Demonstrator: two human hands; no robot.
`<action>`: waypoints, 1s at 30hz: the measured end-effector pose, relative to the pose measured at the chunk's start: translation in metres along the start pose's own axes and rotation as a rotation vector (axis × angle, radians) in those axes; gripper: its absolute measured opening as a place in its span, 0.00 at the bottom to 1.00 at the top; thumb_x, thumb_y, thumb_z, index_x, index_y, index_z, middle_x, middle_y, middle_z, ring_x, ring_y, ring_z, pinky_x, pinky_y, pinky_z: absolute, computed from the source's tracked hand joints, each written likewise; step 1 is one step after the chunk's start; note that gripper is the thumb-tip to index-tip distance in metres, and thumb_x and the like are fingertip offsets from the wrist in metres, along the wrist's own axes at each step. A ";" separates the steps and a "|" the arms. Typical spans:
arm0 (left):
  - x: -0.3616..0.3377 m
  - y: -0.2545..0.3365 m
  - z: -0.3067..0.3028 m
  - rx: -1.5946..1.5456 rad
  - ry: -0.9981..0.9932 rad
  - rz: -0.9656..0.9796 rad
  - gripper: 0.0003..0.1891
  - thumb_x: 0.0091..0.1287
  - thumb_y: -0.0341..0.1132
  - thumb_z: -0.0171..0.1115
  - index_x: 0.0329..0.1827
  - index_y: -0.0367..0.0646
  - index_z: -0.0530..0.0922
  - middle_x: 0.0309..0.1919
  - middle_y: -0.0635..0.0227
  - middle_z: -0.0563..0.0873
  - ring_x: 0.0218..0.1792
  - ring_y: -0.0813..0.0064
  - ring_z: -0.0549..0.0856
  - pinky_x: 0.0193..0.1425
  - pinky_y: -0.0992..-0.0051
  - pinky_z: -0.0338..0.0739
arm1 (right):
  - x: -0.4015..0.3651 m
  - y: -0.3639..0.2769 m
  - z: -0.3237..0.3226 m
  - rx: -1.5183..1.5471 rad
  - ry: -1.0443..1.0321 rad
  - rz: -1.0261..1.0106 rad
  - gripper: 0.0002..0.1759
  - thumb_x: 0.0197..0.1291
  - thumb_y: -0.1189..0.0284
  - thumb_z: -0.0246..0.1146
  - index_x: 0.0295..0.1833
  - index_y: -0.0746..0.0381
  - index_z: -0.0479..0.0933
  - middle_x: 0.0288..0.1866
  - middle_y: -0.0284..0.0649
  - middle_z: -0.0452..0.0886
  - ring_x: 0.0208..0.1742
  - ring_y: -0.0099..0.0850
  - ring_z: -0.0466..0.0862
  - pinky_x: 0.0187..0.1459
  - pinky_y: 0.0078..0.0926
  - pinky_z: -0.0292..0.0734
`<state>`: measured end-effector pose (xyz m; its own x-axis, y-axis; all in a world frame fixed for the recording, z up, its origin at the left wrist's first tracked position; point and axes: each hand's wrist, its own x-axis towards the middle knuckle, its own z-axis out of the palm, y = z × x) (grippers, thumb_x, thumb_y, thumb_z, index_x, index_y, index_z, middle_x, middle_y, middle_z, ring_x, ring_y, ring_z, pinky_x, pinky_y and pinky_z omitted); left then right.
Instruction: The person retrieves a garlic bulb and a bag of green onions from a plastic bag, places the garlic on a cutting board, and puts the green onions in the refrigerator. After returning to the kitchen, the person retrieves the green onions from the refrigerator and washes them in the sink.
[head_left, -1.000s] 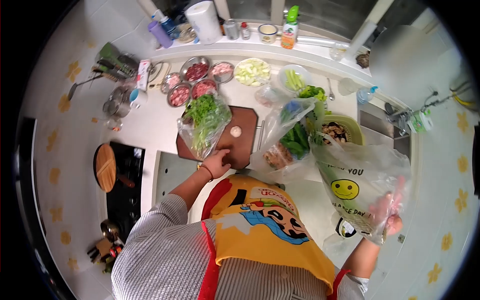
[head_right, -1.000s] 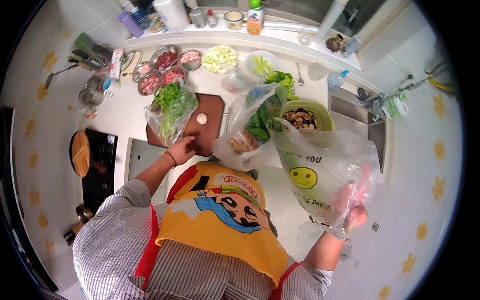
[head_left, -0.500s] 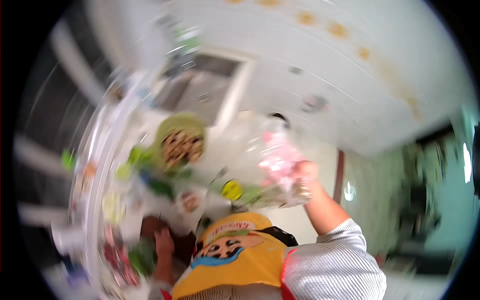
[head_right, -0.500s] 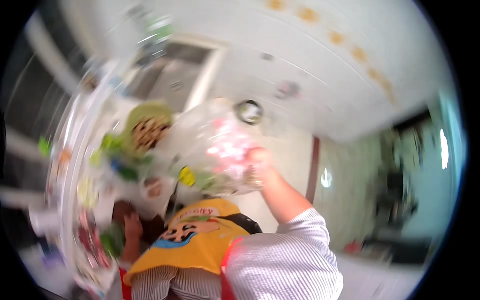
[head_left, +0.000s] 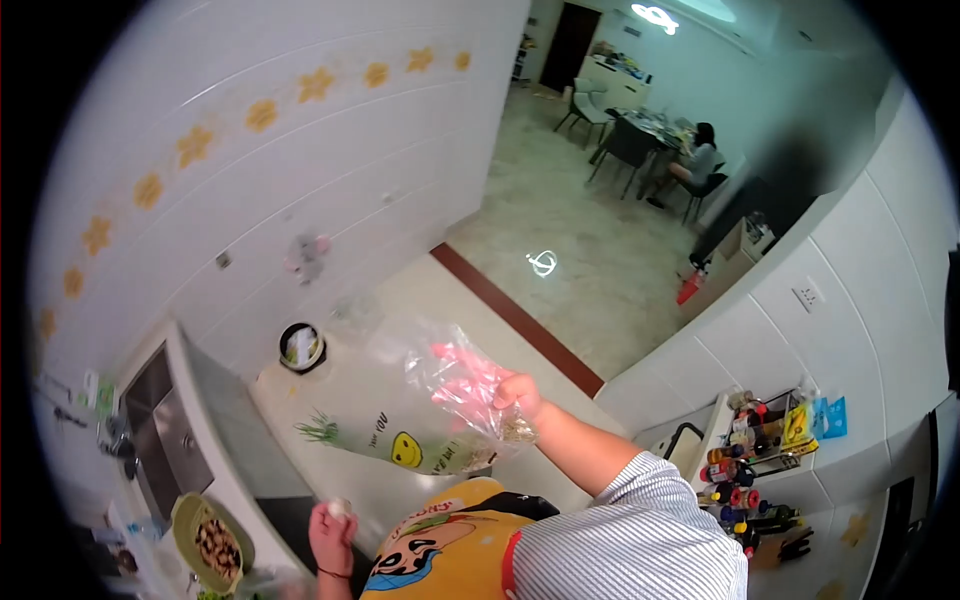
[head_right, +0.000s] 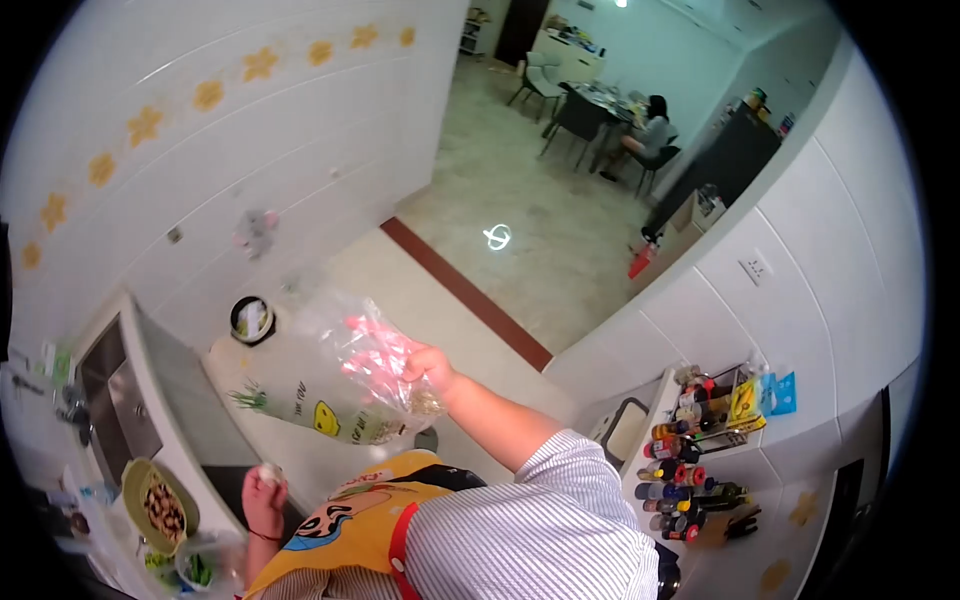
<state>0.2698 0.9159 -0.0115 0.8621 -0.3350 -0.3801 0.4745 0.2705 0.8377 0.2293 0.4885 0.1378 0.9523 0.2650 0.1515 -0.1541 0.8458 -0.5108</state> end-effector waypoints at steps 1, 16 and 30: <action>0.022 0.014 0.035 -0.085 -0.077 -0.015 0.18 0.73 0.31 0.61 0.63 0.42 0.72 0.53 0.65 0.83 0.51 0.75 0.83 0.52 0.75 0.82 | -0.019 -0.017 -0.014 -0.007 0.029 -0.028 0.64 0.34 0.75 0.57 0.86 0.56 0.43 0.70 0.55 0.73 0.75 0.47 0.71 0.66 0.60 0.76; 0.209 0.042 0.354 -0.546 -0.768 -0.418 0.22 0.83 0.39 0.43 0.71 0.33 0.69 0.64 0.49 0.80 0.56 0.65 0.87 0.62 0.71 0.84 | -0.207 -0.123 -0.094 0.062 0.194 -0.593 0.62 0.43 0.81 0.56 0.85 0.58 0.34 0.73 0.63 0.70 0.75 0.52 0.72 0.65 0.74 0.73; 0.308 0.039 0.519 -0.357 -1.053 -0.678 0.20 0.84 0.38 0.43 0.74 0.45 0.67 0.65 0.49 0.80 0.55 0.69 0.87 0.61 0.73 0.85 | -0.205 -0.054 -0.049 0.154 0.387 -0.900 0.62 0.45 0.84 0.56 0.86 0.52 0.35 0.74 0.57 0.70 0.80 0.47 0.66 0.69 0.74 0.68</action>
<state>0.4616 0.3549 0.1077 -0.0423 -0.9974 -0.0589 0.9190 -0.0620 0.3893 0.0550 0.3660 0.0923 0.7471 -0.6523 0.1279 0.6627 0.7155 -0.2212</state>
